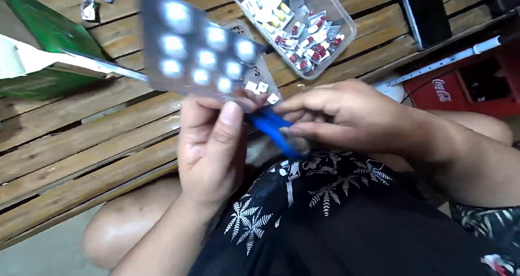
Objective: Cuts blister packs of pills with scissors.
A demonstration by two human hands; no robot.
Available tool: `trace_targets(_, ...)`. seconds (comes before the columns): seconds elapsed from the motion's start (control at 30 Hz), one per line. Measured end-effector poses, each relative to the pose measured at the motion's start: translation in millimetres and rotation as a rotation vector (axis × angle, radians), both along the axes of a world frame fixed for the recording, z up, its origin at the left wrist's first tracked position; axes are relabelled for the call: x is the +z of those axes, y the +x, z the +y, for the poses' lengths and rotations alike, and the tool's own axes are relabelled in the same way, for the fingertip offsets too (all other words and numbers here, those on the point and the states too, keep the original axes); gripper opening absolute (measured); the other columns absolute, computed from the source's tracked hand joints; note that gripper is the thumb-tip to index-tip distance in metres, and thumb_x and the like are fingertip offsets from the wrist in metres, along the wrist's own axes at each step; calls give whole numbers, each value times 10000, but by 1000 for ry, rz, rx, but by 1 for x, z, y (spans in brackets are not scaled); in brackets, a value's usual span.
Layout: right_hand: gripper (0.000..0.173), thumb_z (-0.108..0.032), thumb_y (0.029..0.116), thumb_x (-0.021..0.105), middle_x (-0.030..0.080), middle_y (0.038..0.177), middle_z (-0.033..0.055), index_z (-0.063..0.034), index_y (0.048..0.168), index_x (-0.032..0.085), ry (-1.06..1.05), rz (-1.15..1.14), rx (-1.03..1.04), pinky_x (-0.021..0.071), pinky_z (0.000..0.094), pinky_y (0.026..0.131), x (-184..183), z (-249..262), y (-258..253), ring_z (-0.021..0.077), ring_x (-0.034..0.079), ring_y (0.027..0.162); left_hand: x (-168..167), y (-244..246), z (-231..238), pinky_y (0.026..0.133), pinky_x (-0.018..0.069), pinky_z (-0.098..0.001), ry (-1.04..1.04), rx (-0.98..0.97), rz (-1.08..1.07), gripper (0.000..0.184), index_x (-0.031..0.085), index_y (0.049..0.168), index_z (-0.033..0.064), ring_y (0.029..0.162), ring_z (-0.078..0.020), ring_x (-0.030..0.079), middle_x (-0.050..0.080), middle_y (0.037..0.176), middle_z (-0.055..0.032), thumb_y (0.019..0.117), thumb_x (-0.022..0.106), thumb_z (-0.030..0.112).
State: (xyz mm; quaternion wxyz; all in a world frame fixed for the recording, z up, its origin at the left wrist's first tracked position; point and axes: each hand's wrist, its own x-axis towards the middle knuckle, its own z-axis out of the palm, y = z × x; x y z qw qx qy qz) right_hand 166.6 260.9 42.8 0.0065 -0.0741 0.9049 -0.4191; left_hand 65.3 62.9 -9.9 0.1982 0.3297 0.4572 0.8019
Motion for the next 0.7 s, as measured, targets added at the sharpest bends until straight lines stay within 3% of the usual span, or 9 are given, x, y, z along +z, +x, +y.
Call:
trace_targets(0.07,310,-194,1023,593,727,1123,34,19,1236,667,-191,71,-6,608,189,849,6,15,16,24,697,990,4,-6,-4,954,570,-364,-32,85,-1,120,598,1085,209,979,-130,662,660,1020,56,1082,478,219)
trace_targets(0.17,209,-256,1014,598,712,948,-57,-77,1037,703,-315,-93,110,573,163,725,-5,59,55,-12,654,838,5,-20,-12,777,565,-275,-55,141,-23,142,547,1080,151,837,-124,633,624,958,21,1088,406,169)
trace_targets(0.23,179,-246,986,619,716,859,-80,-137,973,760,-85,-393,168,579,216,730,-32,87,77,2,665,794,1,-27,-15,714,546,-262,-22,138,-52,124,531,1081,125,770,-127,607,599,921,4,1082,409,147)
trace_targets(0.3,164,-166,1001,634,735,965,85,-90,1058,767,215,-791,130,544,485,878,-69,107,83,232,691,923,-1,-34,-15,686,548,-263,-7,105,-70,94,531,1060,128,731,-130,600,593,884,3,1071,439,147)
trace_targets(0.4,224,-218,989,650,696,1148,193,-106,1166,730,600,-1129,-22,493,658,945,-158,150,87,410,652,1106,-1,-45,-12,643,546,-263,-13,41,-100,76,561,1008,128,689,-135,608,609,841,-1,1047,508,165)
trace_targets(0.47,267,-201,957,692,684,1180,210,-92,1199,716,571,-1168,-106,480,652,969,-208,180,85,420,637,1133,-1,-48,-10,618,547,-269,-53,15,-118,135,581,953,130,660,-141,606,605,811,-1,1034,502,203)
trace_targets(0.6,370,-289,1021,617,639,1295,259,-22,1267,684,372,-1071,-334,409,654,1074,-278,205,78,442,581,1247,-4,-46,-10,615,546,-286,-69,-21,-177,184,576,936,132,663,-157,597,595,831,-15,1017,510,284)
trace_targets(0.67,433,-349,1008,624,643,1289,231,-24,1291,658,244,-1060,-545,454,612,1041,-284,197,81,388,606,1204,-9,-46,-13,578,526,-304,-89,29,-202,197,581,882,136,622,-166,574,586,795,-17,991,565,299)
trace_targets(0.7,409,-321,1037,577,632,1302,195,-38,1329,621,171,-1105,-562,478,535,1019,-262,188,78,327,608,1185,-13,-48,-17,564,516,-309,-77,21,-221,195,588,860,141,616,-167,565,579,787,-15,976,592,298)
